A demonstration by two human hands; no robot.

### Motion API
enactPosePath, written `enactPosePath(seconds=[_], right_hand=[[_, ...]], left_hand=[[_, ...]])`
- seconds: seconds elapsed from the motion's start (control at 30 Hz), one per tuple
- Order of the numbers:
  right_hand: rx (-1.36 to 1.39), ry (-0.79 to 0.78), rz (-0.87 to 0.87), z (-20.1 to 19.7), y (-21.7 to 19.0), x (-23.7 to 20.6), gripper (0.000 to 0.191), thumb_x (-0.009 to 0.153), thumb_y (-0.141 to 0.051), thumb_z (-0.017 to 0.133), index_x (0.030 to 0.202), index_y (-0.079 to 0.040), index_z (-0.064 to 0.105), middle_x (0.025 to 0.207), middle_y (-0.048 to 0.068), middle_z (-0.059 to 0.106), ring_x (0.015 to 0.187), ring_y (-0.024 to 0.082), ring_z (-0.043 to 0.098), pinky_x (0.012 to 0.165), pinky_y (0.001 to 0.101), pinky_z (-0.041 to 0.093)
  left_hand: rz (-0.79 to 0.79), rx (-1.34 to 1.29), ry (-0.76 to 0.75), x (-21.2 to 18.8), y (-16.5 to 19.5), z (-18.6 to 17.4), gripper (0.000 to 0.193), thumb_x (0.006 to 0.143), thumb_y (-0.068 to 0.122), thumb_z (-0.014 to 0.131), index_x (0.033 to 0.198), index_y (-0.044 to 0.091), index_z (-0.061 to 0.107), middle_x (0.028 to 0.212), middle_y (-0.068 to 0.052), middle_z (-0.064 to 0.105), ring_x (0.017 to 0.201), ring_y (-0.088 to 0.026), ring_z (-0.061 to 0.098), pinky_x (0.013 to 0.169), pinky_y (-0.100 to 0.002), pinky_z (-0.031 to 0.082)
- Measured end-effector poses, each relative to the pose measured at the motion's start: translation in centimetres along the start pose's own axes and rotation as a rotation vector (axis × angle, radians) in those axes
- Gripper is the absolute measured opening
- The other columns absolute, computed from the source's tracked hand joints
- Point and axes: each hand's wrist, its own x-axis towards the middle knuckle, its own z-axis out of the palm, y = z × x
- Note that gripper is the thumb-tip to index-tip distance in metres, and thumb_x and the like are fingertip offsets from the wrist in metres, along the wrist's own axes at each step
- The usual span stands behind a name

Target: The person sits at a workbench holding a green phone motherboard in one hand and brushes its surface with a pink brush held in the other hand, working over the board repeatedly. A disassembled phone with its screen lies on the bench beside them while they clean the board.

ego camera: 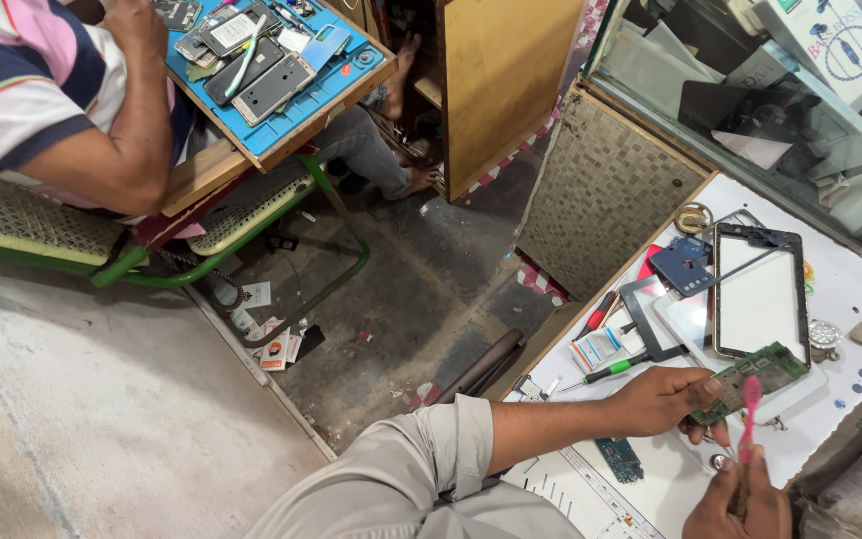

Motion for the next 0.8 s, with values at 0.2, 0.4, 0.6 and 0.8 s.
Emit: enactPosePath(seconds=[0.2, 0.4, 0.6, 0.8], right_hand=[[-0.117, 0.049, -0.082, 0.0, 1.9, -0.8, 0.032, 0.105, 0.013, 0.056, 0.136, 0.018, 0.051, 0.106, 0.034, 0.068, 0.061, 0.021, 0.060, 0.055, 0.0276, 0.047], [-0.097, -0.069, 0.061, -0.4, 2.6, -1.0, 0.028, 0.101, 0.014, 0.056, 0.129, 0.017, 0.058, 0.083, 0.024, 0.066, 0.048, 0.019, 0.057, 0.049, 0.0304, 0.043], [-0.132, 0.044, 0.025, -0.6, 1.8, -0.8, 0.034, 0.105, 0.013, 0.060, 0.139, 0.019, 0.055, 0.080, 0.026, 0.064, 0.053, 0.020, 0.058, 0.050, 0.0284, 0.044], [-0.218, 0.097, -0.010, -1.1, 0.7, -1.0, 0.034, 0.106, 0.011, 0.062, 0.140, 0.016, 0.057, 0.083, 0.029, 0.062, 0.057, 0.025, 0.061, 0.055, 0.0321, 0.047]], left_hand=[[-0.008, -0.020, 0.002, 0.0, -0.1, 0.3, 0.056, 0.115, 0.054, 0.043, 0.102, 0.003, 0.062, 0.085, -0.004, 0.070, 0.068, -0.008, 0.061, 0.064, -0.025, 0.052], [-0.024, -0.009, 0.016, 0.3, -0.3, 0.4, 0.058, 0.114, 0.055, 0.043, 0.100, 0.002, 0.062, 0.084, -0.004, 0.068, 0.068, -0.008, 0.060, 0.063, -0.025, 0.053], [-0.025, 0.006, 0.015, 0.3, -0.3, 1.0, 0.057, 0.113, 0.057, 0.043, 0.103, 0.004, 0.063, 0.084, -0.003, 0.068, 0.068, -0.008, 0.060, 0.063, -0.024, 0.052], [-0.043, -0.003, 0.023, 0.1, -0.3, 1.1, 0.057, 0.112, 0.057, 0.043, 0.103, 0.004, 0.062, 0.084, -0.003, 0.068, 0.067, -0.008, 0.060, 0.063, -0.025, 0.052]])
